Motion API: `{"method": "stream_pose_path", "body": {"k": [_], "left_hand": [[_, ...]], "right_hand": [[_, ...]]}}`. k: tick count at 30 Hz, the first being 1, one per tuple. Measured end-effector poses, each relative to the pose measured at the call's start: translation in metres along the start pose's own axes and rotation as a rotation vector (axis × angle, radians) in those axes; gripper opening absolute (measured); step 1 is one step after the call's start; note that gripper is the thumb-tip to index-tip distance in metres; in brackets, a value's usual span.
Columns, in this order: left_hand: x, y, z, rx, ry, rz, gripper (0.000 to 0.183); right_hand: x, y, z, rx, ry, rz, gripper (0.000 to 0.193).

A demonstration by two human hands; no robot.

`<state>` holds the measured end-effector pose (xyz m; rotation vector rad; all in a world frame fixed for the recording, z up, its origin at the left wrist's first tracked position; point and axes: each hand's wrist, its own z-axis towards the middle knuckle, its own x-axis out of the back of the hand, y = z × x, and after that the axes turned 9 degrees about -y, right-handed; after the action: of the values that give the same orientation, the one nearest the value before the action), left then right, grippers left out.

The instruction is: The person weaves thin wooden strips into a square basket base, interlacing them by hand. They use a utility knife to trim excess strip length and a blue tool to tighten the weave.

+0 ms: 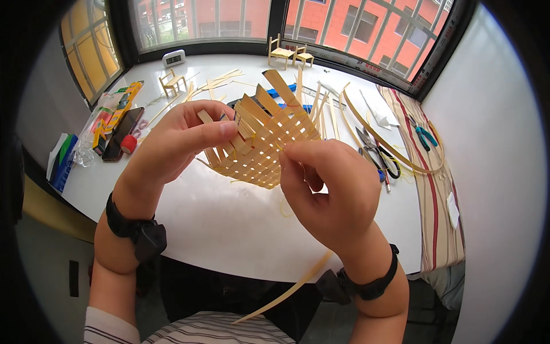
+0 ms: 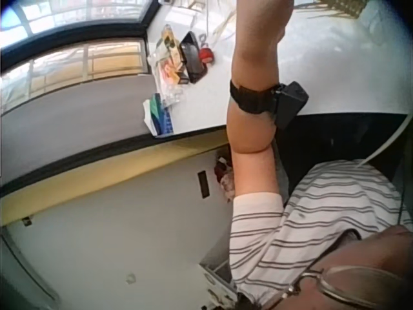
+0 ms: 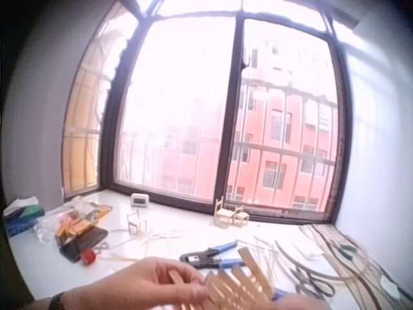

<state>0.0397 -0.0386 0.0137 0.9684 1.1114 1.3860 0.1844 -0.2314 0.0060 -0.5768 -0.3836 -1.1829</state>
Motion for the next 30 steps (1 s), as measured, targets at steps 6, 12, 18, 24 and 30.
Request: {"method": "stream_pose_path", "body": {"k": [6,12,18,24,30], "left_hand": [[-0.001,0.0011,-0.0015,0.026,0.005,0.031,0.018],[-0.0024,0.0023,-0.0015,0.021,-0.015,0.029,0.019],[-0.0027,0.0018,-0.0019,0.013,-0.019,0.03,0.019],[-0.004,0.0016,-0.0021,0.024,-0.028,0.037,0.021],[-0.0036,0.0032,-0.0026,0.026,-0.019,0.063,0.021]], "right_hand": [[-0.0007,0.0013,0.0002,-0.063,-0.02,0.04,0.014],[-0.0019,0.0016,0.0012,-0.1,-0.029,0.061,0.012],[-0.0033,0.0013,0.0012,-0.136,-0.038,0.083,0.012],[-0.0033,0.0017,-0.0003,-0.161,-0.057,0.086,0.012],[-0.0072,0.0029,-0.0009,-0.13,-0.046,0.066,0.014]]}}
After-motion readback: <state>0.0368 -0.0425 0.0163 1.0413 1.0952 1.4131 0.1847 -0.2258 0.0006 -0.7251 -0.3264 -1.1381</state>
